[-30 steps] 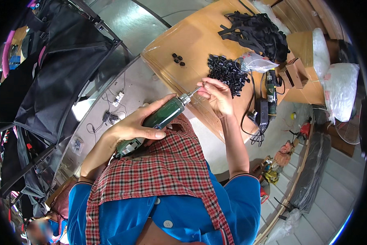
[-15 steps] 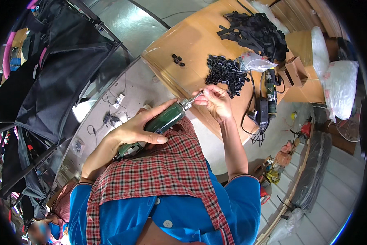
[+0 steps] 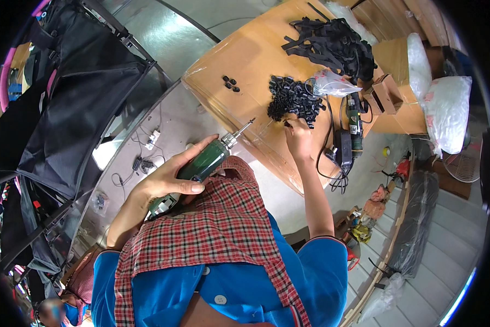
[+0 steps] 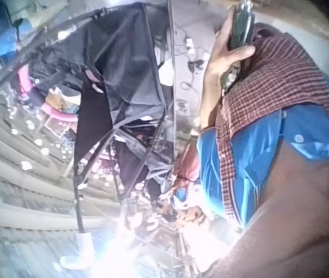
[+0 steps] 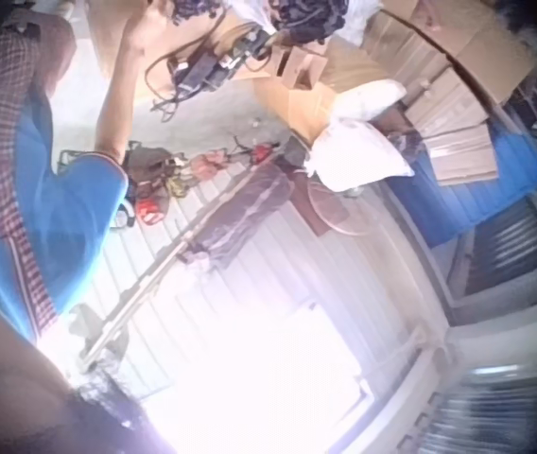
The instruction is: The person uses a corded electric screwdriver to attach black plastic caps to a stroller frame. They repeatedly pick caps from a pile on a table, insert them into the screwdriver, and drive them into the stroller. The person also briefly handles a yellow sack and sorts caps on the table.
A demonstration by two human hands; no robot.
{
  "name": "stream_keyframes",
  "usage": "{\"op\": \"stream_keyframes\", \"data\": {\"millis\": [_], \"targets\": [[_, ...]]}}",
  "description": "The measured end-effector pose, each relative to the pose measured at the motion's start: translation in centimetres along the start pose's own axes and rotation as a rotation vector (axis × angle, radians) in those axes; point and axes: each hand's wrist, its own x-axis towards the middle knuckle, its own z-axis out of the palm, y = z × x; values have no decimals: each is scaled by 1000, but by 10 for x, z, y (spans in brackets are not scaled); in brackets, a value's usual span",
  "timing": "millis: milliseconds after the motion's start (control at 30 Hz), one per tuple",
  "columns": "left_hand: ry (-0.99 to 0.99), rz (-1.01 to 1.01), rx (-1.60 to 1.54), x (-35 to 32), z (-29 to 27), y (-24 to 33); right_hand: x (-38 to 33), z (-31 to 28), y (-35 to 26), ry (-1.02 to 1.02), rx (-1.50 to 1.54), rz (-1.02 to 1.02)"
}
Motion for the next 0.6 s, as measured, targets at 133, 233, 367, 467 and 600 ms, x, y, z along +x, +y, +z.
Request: {"op": "stream_keyframes", "data": {"millis": [133, 233, 367, 467, 600], "targets": [[-15, 45, 1, -4, -5, -5, 6, 6, 17, -53, -81, -6], [-64, 43, -96, -15, -7, 6, 33, -12, 4, -111, -47, 231], [-94, 181, -208, -31, -4, 22, 109, -36, -81, 5, 754, 228], [-57, 314, -137, -54, -2, 41, 150, -48, -164, -71, 1028, 96], [125, 565, 38, -84, -4, 46, 179, -60, -250, -113, 1127, -179]]}}
